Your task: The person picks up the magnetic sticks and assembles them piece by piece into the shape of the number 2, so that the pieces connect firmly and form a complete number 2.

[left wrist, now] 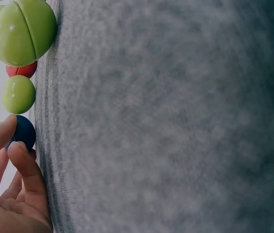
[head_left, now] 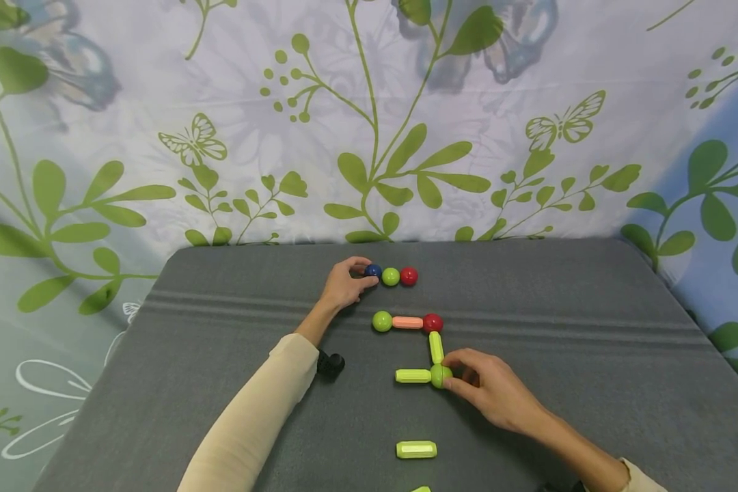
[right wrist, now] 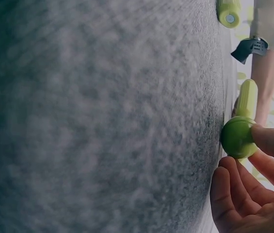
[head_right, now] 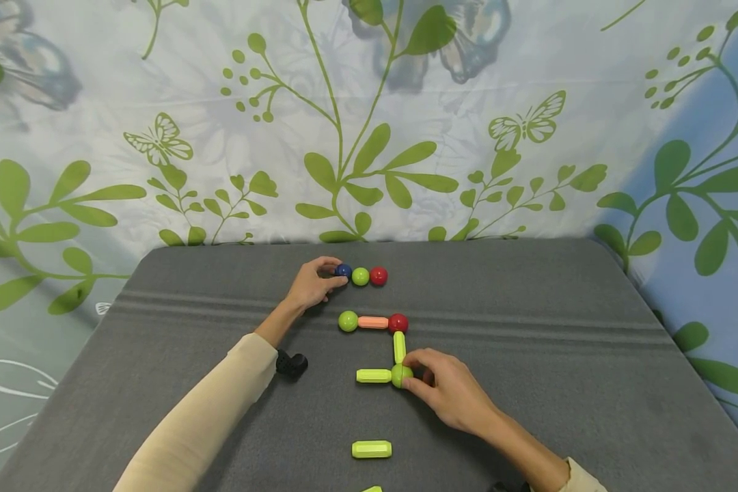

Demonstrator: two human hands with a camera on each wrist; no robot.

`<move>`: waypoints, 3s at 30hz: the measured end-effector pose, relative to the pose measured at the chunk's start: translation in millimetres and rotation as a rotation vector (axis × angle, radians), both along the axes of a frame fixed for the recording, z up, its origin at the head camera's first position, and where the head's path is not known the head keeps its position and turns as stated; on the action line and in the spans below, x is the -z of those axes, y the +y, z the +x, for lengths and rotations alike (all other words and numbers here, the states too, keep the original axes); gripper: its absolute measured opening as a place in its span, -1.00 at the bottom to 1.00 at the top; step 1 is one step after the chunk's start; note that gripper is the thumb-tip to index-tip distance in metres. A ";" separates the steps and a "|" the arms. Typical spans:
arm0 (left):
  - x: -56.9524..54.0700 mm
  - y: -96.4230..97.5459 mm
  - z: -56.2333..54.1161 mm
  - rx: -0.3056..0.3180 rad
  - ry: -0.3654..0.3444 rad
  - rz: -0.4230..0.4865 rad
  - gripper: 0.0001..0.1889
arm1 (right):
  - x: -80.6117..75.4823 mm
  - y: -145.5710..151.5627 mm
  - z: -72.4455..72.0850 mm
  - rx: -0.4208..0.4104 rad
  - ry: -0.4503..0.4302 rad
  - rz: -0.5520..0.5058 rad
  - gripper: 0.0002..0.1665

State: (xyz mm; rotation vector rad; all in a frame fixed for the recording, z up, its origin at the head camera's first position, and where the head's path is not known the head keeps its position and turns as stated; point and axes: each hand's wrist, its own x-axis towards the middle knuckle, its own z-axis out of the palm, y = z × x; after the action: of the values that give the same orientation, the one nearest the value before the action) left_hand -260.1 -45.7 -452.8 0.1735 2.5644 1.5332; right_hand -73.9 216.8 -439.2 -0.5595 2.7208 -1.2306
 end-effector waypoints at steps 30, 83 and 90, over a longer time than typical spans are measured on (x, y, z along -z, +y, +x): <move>-18.9 -15.4 42.8 0.122 0.160 0.040 -0.66 | -2.3 -2.8 -1.1 0.002 -0.002 0.027 -0.73; -21.2 -39.2 128.9 0.597 0.097 -0.163 -0.72 | -1.0 -3.7 0.1 -0.006 0.022 0.010 -0.75; -21.4 -39.0 129.3 0.606 0.099 -0.181 -0.71 | -0.8 -4.6 0.6 -0.007 0.035 0.004 -0.77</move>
State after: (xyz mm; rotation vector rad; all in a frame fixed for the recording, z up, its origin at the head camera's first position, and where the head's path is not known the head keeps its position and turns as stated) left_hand -130.8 -84.7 -431.4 0.9234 2.3735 1.0815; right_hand -73.3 212.2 -438.4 -0.5947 2.7470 -1.2255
